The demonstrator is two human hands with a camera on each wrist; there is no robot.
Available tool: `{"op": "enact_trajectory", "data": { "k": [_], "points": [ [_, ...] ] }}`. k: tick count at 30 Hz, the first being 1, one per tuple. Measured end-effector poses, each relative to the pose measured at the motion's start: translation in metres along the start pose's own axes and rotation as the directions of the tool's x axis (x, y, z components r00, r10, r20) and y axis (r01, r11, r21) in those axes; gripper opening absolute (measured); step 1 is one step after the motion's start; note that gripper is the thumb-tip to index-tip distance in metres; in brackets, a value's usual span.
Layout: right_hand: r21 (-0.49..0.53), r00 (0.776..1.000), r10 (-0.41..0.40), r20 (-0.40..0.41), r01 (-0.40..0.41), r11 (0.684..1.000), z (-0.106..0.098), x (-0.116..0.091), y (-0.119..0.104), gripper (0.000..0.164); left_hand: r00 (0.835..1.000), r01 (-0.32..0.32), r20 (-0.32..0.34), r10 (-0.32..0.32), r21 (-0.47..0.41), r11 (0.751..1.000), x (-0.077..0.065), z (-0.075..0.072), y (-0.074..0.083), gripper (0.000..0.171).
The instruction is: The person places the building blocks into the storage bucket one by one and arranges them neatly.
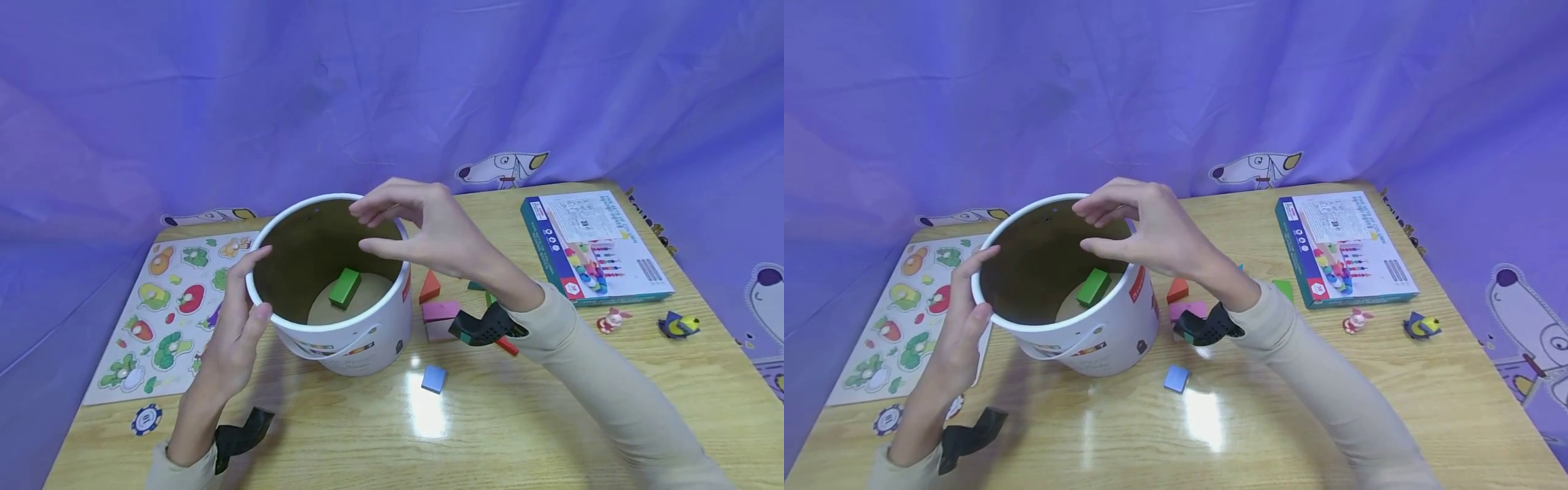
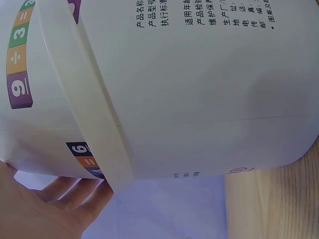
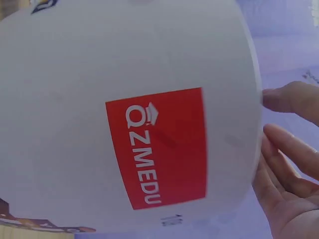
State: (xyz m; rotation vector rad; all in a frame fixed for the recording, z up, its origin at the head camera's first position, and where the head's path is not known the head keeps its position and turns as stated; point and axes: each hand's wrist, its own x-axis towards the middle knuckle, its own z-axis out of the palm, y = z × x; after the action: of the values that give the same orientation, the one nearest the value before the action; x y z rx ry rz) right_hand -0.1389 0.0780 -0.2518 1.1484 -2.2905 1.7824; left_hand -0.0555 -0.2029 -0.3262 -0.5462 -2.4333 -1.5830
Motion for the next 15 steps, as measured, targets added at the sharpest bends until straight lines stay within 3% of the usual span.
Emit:
{"op": "enact_trajectory", "data": {
  "k": [8,15],
  "points": [
    [0.036,0.999,-0.029,-0.013,0.030,0.999,-0.011,-0.040,-0.007,0.039,1.000,0.004,0.010,-0.004,0.008,1.000,0.000,0.000,-0.001,0.065],
    [0.067,0.998,-0.052,-0.029,0.054,0.996,-0.007,-0.089,0.004,0.042,0.999,-0.044,0.012,0.045,-0.048,0.998,0.001,-0.001,-0.001,0.060]
  ]
}}
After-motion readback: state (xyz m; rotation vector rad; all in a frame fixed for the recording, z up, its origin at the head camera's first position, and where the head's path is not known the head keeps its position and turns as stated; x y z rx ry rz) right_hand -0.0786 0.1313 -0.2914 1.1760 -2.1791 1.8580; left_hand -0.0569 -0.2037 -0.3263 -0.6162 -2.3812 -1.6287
